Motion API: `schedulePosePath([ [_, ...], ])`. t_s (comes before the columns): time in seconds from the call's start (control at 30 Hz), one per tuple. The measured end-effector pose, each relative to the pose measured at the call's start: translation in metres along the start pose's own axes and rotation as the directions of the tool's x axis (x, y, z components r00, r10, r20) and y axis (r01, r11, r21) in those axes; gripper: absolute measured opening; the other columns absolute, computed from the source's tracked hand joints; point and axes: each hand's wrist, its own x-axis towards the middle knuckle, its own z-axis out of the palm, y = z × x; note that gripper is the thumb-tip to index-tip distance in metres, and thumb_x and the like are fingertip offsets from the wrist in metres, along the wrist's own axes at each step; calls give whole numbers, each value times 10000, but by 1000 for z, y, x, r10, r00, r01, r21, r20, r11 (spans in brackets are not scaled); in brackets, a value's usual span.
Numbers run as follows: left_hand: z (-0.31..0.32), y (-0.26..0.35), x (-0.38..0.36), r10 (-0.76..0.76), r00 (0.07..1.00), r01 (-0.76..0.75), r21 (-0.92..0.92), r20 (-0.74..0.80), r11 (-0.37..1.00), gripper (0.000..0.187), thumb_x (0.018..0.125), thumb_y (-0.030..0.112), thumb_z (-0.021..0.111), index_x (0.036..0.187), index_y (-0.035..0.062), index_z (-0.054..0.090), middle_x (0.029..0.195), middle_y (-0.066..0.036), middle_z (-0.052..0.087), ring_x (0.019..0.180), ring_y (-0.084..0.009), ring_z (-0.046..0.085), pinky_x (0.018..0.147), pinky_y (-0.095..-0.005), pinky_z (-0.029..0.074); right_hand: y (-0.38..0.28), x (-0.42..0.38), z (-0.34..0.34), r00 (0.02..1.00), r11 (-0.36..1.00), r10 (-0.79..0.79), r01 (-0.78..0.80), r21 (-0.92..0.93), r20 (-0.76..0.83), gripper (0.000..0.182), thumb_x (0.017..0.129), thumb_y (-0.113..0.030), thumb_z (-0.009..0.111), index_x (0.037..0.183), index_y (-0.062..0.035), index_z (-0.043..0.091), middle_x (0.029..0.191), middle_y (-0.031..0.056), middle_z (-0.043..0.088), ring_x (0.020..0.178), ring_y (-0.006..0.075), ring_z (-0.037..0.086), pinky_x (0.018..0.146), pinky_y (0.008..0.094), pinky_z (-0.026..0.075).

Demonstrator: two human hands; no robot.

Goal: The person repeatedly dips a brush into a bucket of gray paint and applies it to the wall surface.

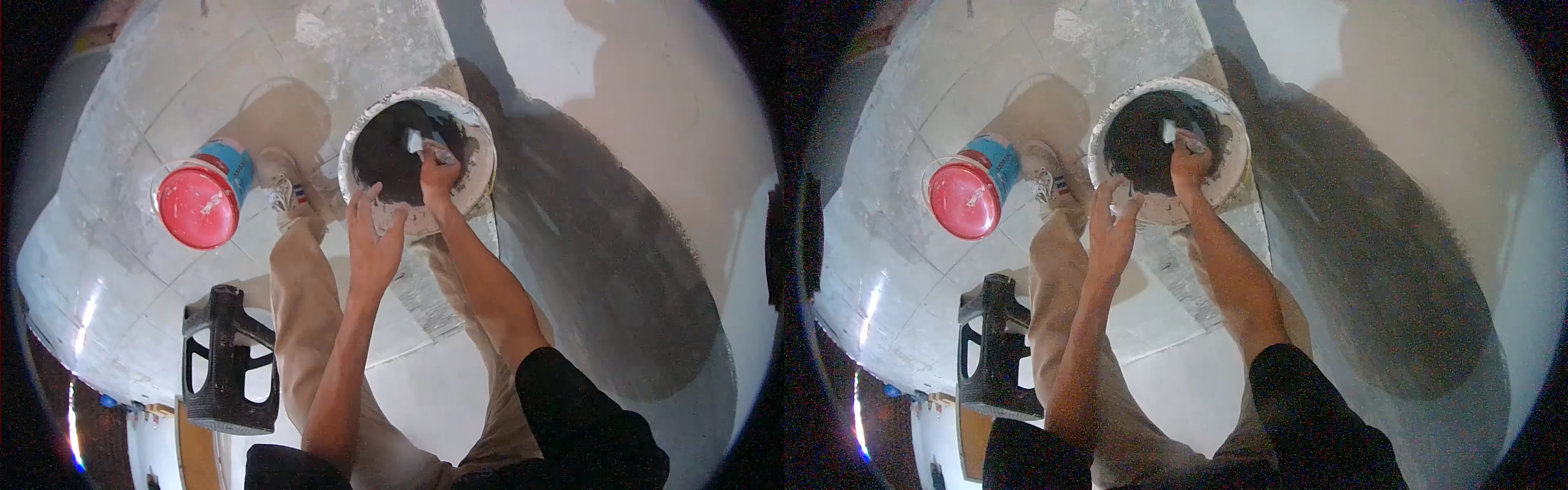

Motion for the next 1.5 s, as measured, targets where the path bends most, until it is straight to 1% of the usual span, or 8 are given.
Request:
schedulePosePath([
  [0.17,1,2,0,11,1000,-11,5,-3,1000,539,905,282,688,1349,30,516,1457,-300,378,1379,-436,363,1139,-471,304,-54,-23,-11,996,985,-79,84,-149,34,133,903,-83,662,996,-14,728,989,134,740,934,241,701,818,363,535],
  [0.37,-6,6,3,44,999,-44,31,-9,999,535,901,283,695,1339,31,523,1427,-304,405,1359,-443,382,1132,-475,313,-27,-18,1,837,761,-473,545,-352,275,177,895,-40,632,1045,-16,722,1024,217,722,939,316,726,810,373,554],
  [0.63,-9,8,6,57,998,-57,44,2,997,535,893,283,703,1333,31,531,1429,-296,409,1354,-441,389,1130,-473,318,-64,-25,-28,998,997,-32,27,76,60,135,947,-35,633,1057,16,693,1023,84,699,902,183,687,844,300,571],
  [0.83,-11,-22,4,48,998,-44,101,-41,994,524,885,253,699,1323,18,535,1407,-297,430,1346,-449,392,1126,-482,324,-72,-13,-79,931,823,364,-308,477,-28,151,932,-14,638,1066,56,649,1075,147,661,912,204,681,883,300,591],
  [1.0,6,-39,-9,211,973,-184,233,-98,955,490,870,214,699,1292,17,548,1373,-296,458,1323,-455,413,1100,-492,354,-71,-24,-104,991,997,55,-48,-62,119,177,910,-127,702,1026,6,692,1019,113,705,912,187,682,750,310,550],
  [1.23,-8,22,-39,414,906,-361,352,-89,864,468,864,195,701,1267,15,547,1300,-253,535,1224,-439,511,1037,-486,419,-59,-38,-114,948,932,-73,176,-318,311,226,948,-140,631,1129,-33,715,1064,141,739,972,276,695,885,394,523],
  [1.37,-29,78,-60,401,914,-394,342,54,853,434,873,211,690,1241,15,568,1243,-216,582,1160,-413,560,1002,-475,444,-82,-36,-114,903,892,-132,288,-348,409,157,932,-75,646,1053,-14,727,939,102,735,899,191,688,774,347,545],
  [1.5,-32,93,-42,380,925,-369,297,24,880,417,882,228,679,1230,21,579,1200,-211,604,1136,-398,576,973,-473,461,-63,2,-114,885,987,156,-122,-104,439,174,953,-88,634,1080,4,707,996,100,710,902,197,687,804,357,568],
])
